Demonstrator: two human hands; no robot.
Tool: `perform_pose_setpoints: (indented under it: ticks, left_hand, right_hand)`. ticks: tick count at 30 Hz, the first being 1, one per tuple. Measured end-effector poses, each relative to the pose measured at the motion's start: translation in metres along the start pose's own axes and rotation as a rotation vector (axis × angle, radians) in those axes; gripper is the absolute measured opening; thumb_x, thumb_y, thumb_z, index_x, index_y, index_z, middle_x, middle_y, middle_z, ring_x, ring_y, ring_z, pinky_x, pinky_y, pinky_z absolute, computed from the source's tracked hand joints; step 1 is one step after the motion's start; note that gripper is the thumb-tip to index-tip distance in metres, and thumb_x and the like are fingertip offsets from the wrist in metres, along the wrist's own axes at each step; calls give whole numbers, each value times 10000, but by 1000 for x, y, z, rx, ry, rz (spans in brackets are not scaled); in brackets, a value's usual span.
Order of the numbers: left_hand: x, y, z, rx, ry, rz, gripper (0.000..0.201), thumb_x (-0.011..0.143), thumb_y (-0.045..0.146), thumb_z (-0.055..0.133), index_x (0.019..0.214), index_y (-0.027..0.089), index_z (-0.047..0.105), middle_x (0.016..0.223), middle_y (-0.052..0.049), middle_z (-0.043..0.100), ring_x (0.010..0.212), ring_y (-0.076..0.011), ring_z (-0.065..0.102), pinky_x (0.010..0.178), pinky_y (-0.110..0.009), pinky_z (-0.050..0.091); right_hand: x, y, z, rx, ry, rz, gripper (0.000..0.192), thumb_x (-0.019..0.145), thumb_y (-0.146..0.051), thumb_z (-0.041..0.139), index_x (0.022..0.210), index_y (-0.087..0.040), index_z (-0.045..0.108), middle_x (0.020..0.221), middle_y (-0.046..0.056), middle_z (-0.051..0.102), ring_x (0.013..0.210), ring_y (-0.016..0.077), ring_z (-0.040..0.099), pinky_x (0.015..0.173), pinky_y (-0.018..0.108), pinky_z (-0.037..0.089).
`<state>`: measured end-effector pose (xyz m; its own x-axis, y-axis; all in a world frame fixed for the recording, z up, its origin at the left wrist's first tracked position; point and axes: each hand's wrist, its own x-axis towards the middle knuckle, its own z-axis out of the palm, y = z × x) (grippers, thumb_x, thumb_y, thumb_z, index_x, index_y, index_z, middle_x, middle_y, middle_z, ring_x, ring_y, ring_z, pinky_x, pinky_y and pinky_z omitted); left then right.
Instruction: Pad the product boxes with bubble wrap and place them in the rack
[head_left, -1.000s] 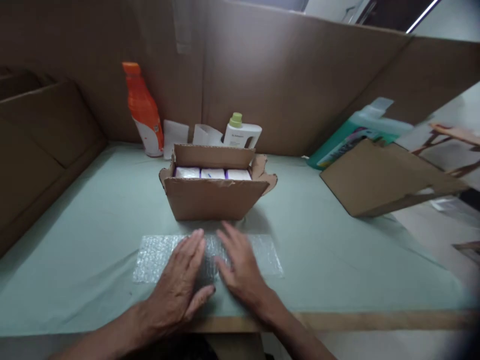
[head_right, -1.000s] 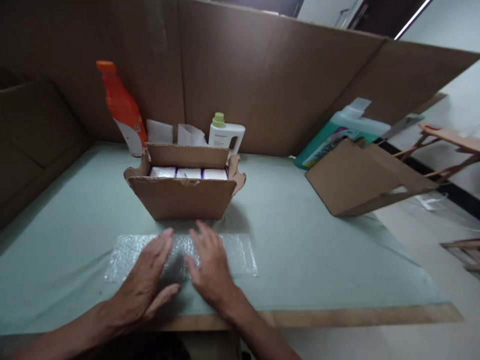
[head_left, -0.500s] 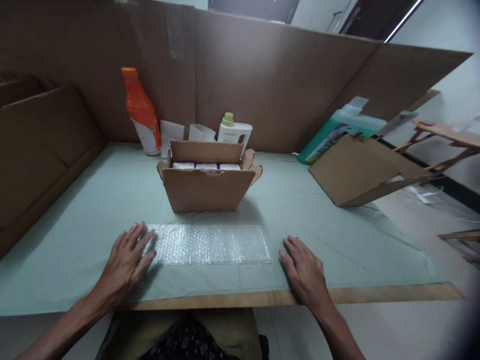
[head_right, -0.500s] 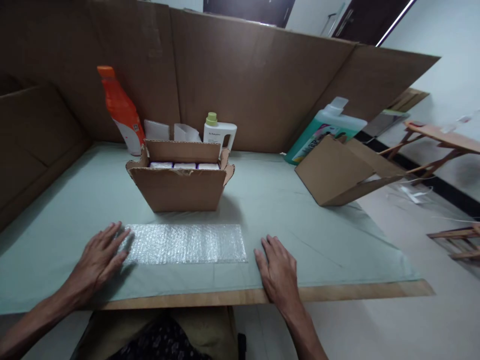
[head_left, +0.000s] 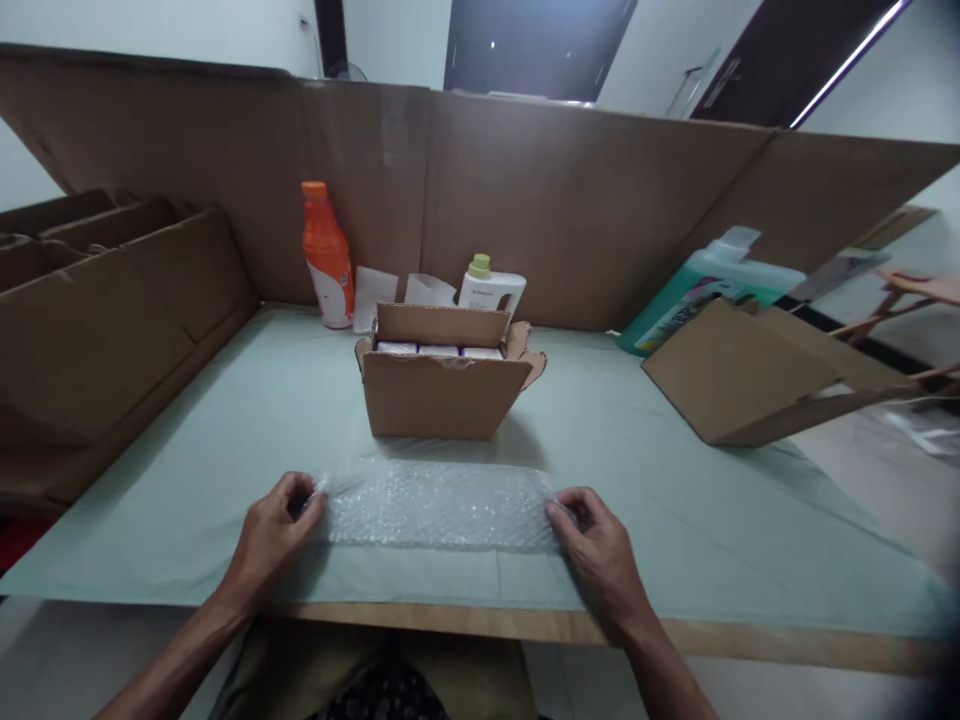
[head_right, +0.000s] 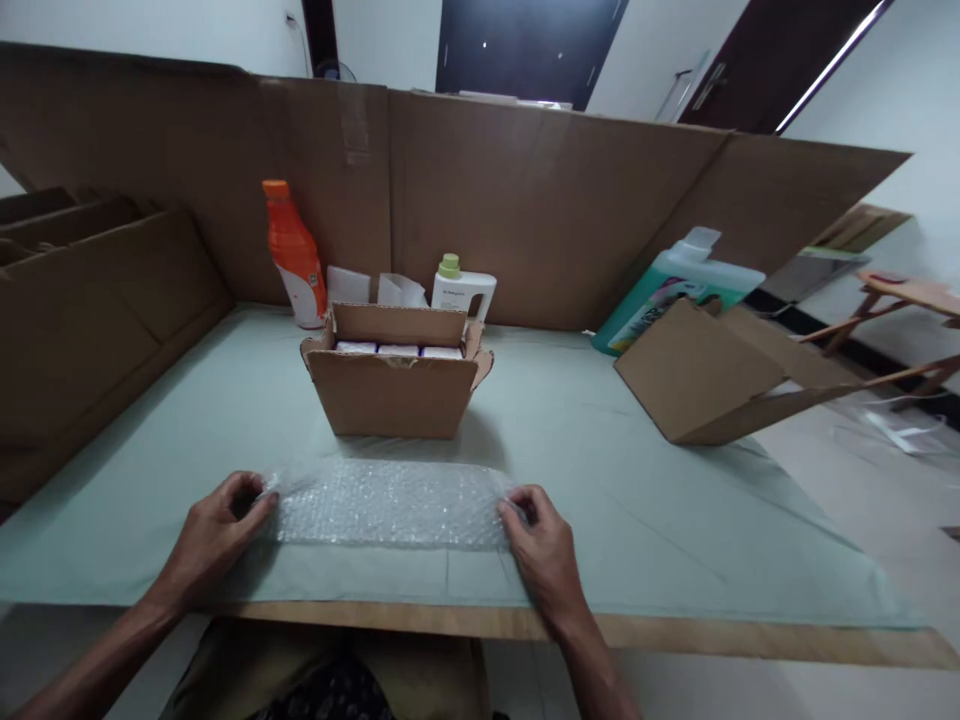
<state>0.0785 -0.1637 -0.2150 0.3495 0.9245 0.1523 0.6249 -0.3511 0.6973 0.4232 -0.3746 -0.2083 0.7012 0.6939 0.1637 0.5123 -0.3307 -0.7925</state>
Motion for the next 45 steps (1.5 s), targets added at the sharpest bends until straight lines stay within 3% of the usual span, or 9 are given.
perform_pose_setpoints:
  ticks: [5,10,19,23,28,33,37,40,45]
  left_hand:
    - [6,23,13,-139,-40,33,512,815,469,554,1237,178,545,701,41,588,597,-152,557,603,-264,449]
    - [21,44,26,-147,-231,77,670,798,390,521,1410,126,462,640,71,489,574,-141,482,607,-260,394]
    - [12,39,20,-380,-283,-47,603,869,452,465,1366,130,576,734,17,553,600,-131,446,571,-245,366]
    - [15,40,16,-326,-316,-54,528,938,516,337,976,157,723,745,-28,629,681,-172,549,611,-266,427]
    - [28,43,25,-106,-360,-46,381,889,470,485,669,181,598,598,14,527,586,-149,490,567,-266,342]
    - [24,40,21,68,-260,-16,179,847,286,579,948,169,669,805,-47,647,711,-208,584,651,-309,402]
    - [11,46,20,224,-54,343,365,929,267,545,1286,189,568,1231,-140,615,1044,-270,609,869,-387,496]
    - [13,52,30,326,-219,569,254,943,159,470,1119,189,650,1078,-127,652,960,-265,612,841,-399,512]
    - [31,42,37,382,-414,534,200,912,202,523,1042,177,673,973,-103,642,898,-253,611,774,-364,514]
  right_hand:
    - [-4,-6,-30,192,3,201,531,768,-529,676,1157,-179,579,706,-18,593,598,146,531,556,258,424]
    - [-12,-43,-42,73,34,138,687,787,-508,691,1372,-186,529,704,-33,537,666,157,563,566,249,439]
    - [-14,-130,95,282,-435,-122,621,881,-286,602,1472,-220,423,855,-15,615,565,90,513,559,228,459]
    - [-10,-127,136,319,-546,-80,680,867,-358,656,1479,-219,392,996,42,685,655,123,635,610,260,515]
    - [-12,-116,127,432,-635,-49,493,976,-347,482,1444,-203,424,968,50,720,765,155,703,669,292,567]
    - [-14,-111,91,359,-368,-153,295,979,-340,520,1220,-207,626,999,73,751,888,189,722,783,335,599]
    - [-18,-108,87,75,-214,-444,266,990,-215,481,1166,-229,680,1107,84,753,1051,224,700,952,411,560]
    - [-22,-101,104,-152,-342,-658,410,961,-171,490,1357,-184,594,1358,124,657,1299,268,573,1082,479,481]
    - [-25,-64,99,-421,-519,-686,580,955,-292,556,1517,-215,436,1562,106,463,1450,275,411,1174,532,353]
